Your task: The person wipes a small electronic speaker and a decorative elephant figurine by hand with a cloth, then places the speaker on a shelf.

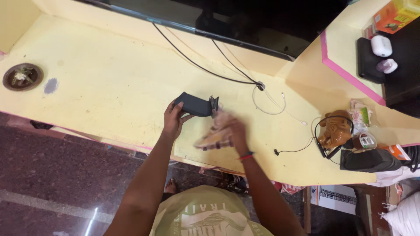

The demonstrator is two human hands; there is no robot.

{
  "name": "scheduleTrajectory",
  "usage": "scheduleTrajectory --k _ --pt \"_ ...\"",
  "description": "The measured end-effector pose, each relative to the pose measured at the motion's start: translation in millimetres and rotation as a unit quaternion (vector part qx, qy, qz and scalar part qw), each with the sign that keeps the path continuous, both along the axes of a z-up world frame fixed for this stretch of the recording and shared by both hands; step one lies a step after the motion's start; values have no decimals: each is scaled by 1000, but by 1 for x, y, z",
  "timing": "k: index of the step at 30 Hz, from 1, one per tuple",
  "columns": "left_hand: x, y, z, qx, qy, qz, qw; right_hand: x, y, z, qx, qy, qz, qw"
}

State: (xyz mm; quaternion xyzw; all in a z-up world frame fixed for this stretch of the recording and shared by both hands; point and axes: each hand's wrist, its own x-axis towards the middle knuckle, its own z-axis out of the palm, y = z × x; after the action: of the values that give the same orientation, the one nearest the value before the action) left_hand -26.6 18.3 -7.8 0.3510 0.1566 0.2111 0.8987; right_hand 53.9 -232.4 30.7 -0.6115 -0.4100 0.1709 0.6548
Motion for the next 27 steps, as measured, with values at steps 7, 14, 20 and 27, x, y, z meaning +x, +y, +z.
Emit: scheduleTrajectory --k 7,14,20,27 --pt "2 -6 19 19 46 3 999 37 -9 22 309 316 -45 896" --pt "2 -12 42 18 86 22 996 3 50 -61 -257 -166 -324 895" --pt "-4 -32 73 76 181 75 978 31 39 -63 -201 -24 -285 937" --pt "-2 -29 69 326 -40 90 940 4 36 -18 33 400 -66 913"
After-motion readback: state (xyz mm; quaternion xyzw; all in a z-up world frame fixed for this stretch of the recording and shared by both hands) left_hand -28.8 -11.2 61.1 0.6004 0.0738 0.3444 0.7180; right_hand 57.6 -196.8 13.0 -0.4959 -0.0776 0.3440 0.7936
